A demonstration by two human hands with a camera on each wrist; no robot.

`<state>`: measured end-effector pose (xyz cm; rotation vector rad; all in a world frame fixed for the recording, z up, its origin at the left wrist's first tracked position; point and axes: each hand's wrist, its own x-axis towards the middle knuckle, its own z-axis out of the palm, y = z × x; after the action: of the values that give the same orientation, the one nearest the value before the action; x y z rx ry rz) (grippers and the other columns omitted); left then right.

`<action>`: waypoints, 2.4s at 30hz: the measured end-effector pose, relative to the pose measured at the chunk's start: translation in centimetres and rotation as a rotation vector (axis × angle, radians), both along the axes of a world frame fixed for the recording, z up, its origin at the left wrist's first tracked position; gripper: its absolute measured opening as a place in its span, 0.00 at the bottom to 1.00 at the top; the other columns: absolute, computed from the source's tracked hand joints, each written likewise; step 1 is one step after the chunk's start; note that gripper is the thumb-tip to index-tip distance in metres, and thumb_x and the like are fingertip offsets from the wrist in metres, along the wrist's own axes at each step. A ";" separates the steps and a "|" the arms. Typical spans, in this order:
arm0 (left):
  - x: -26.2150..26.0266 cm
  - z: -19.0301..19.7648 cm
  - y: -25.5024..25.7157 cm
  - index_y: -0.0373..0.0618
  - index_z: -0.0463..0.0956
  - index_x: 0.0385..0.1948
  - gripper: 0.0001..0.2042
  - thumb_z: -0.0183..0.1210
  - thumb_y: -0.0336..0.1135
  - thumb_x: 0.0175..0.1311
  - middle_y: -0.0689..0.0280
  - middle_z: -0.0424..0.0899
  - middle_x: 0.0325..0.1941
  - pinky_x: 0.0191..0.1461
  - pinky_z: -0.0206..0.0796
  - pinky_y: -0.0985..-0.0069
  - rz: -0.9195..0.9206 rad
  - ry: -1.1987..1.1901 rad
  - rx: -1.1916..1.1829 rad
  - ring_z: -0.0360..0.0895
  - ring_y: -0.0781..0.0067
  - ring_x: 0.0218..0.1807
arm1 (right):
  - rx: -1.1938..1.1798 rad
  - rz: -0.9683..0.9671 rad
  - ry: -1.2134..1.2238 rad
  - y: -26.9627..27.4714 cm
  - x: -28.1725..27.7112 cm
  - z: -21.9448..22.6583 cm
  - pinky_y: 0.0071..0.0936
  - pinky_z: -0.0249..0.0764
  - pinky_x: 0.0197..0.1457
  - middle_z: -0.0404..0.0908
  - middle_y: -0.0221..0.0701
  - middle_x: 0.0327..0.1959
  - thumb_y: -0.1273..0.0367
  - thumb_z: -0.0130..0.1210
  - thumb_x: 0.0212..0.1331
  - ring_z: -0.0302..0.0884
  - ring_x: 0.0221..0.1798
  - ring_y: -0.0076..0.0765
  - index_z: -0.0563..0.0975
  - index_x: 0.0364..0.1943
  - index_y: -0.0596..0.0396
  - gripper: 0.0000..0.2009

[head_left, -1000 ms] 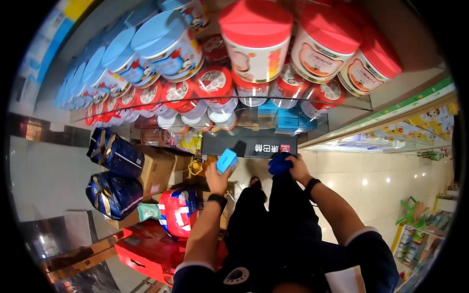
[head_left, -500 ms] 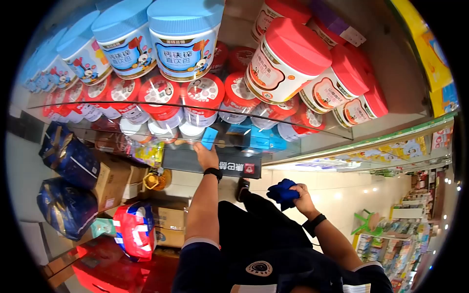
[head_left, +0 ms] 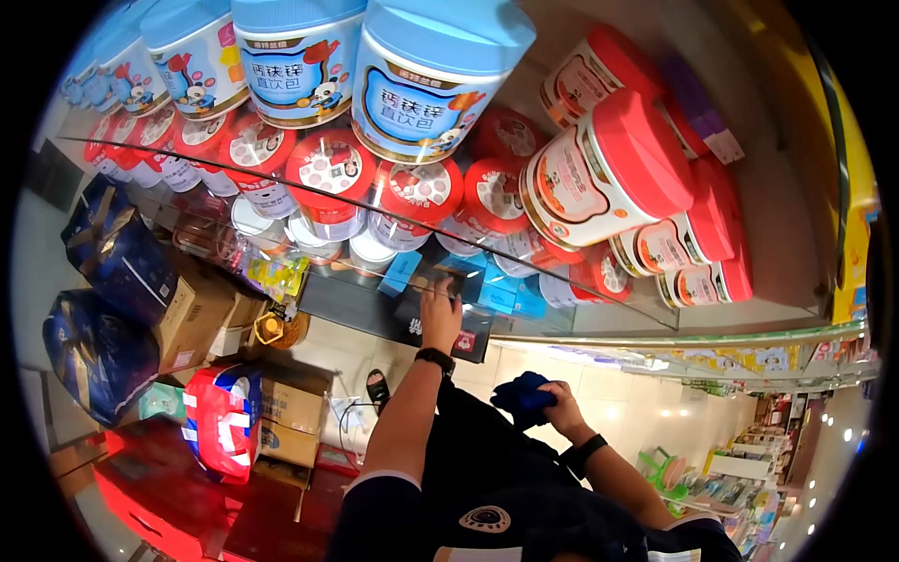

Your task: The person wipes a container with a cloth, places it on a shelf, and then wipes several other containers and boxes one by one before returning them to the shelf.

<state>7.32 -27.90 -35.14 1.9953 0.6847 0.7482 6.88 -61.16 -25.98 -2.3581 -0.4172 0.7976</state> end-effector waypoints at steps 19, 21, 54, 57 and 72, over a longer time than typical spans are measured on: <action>-0.3 -0.8 1.6 0.46 0.70 0.46 0.25 0.68 0.36 0.44 0.55 0.76 0.51 0.62 0.56 0.48 -0.172 0.113 0.173 0.69 0.49 0.59 | 0.001 0.040 -0.020 3.2 0.4 0.8 0.37 0.73 0.61 0.64 0.43 0.57 0.87 0.53 0.38 0.68 0.59 0.53 0.77 0.45 0.47 0.26; -4.7 1.2 0.8 0.47 0.70 0.46 0.23 0.67 0.37 0.45 0.57 0.78 0.48 0.61 0.56 0.48 -0.195 0.155 0.132 0.72 0.52 0.57 | -0.016 0.139 -0.122 4.2 0.5 0.4 0.36 0.73 0.61 0.66 0.42 0.55 0.87 0.54 0.38 0.68 0.60 0.50 0.77 0.45 0.47 0.26; -15.7 18.7 2.6 0.37 0.46 0.70 0.49 0.71 0.36 0.47 0.58 0.82 0.40 0.53 0.66 0.61 -0.416 0.174 0.203 0.78 0.53 0.44 | 0.294 -0.292 -0.277 13.9 -3.2 2.8 0.40 0.67 0.64 0.68 0.52 0.57 0.84 0.48 0.43 0.69 0.57 0.59 0.79 0.53 0.47 0.28; -16.4 18.7 2.9 0.36 0.46 0.70 0.49 0.71 0.36 0.47 0.57 0.82 0.40 0.50 0.68 0.61 -0.391 0.119 0.190 0.78 0.52 0.43 | 0.393 -0.315 -0.233 13.0 -4.0 5.3 0.35 0.65 0.66 0.67 0.46 0.54 0.84 0.46 0.44 0.68 0.59 0.53 0.79 0.52 0.47 0.28; -21.3 12.0 3.8 0.47 0.56 0.68 0.42 0.70 0.37 0.48 0.54 0.81 0.38 0.44 0.72 0.66 -0.178 0.337 -0.090 0.81 0.55 0.39 | 0.367 -0.300 0.892 15.2 -2.6 -7.8 0.31 0.73 0.23 0.78 0.32 0.35 0.78 0.51 0.42 0.77 0.31 0.33 0.75 0.55 0.50 0.28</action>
<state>-13.96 -24.07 -23.09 2.0869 0.7078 0.2721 4.23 -45.92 -33.82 -1.4775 0.1598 1.3645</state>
